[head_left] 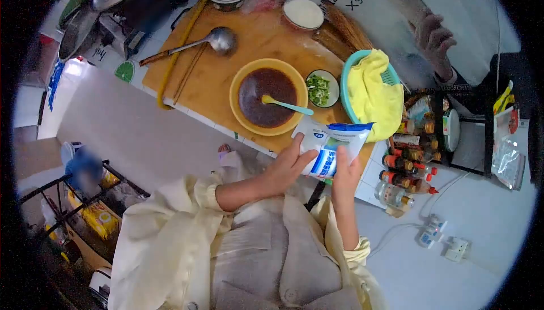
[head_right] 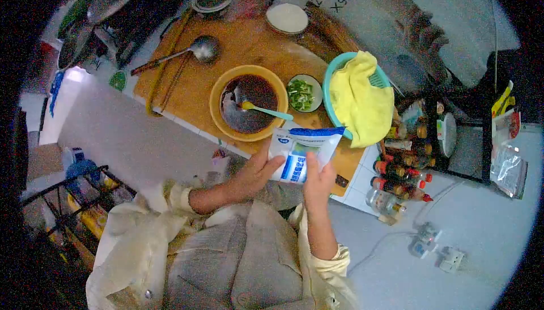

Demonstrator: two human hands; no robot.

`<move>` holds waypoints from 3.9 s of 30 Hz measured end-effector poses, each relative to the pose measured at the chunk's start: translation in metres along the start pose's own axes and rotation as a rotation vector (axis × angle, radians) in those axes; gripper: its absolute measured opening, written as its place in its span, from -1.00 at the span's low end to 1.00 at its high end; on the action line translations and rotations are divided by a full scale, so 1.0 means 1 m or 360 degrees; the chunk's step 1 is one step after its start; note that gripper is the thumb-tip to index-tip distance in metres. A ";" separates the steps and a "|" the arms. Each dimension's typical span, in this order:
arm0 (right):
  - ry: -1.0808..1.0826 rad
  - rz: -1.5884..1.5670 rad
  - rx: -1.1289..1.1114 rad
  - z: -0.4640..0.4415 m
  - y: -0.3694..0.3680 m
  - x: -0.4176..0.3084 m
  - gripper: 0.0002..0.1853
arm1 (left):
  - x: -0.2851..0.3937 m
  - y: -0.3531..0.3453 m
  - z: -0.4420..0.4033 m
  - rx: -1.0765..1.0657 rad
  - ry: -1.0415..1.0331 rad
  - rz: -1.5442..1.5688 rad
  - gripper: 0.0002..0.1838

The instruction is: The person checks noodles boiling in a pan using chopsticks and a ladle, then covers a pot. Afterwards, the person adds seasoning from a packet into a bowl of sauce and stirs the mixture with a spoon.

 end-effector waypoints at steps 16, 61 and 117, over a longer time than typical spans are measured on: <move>0.1071 0.1257 0.0266 -0.013 -0.047 -0.052 -0.74 | -0.021 0.057 0.026 -0.0459 0.0388 -0.0349 -0.70; 0.1547 0.1940 0.0357 -0.040 -0.112 -0.075 -0.67 | -0.008 0.067 0.029 -0.0427 0.0238 -0.0434 -0.72; 0.1587 0.1864 0.0396 -0.022 -0.108 -0.067 -0.63 | -0.031 0.059 0.039 -0.0365 0.0262 -0.0224 -0.76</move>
Point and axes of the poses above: each hand's wrist, its own z-axis away from the middle knuckle, its own y-axis out of the back of the hand, x = y × z, the point moved 7 cm from there along -z, towards the middle knuckle, and after that the axes turned 9 degrees about x, right-handed, at the moved point
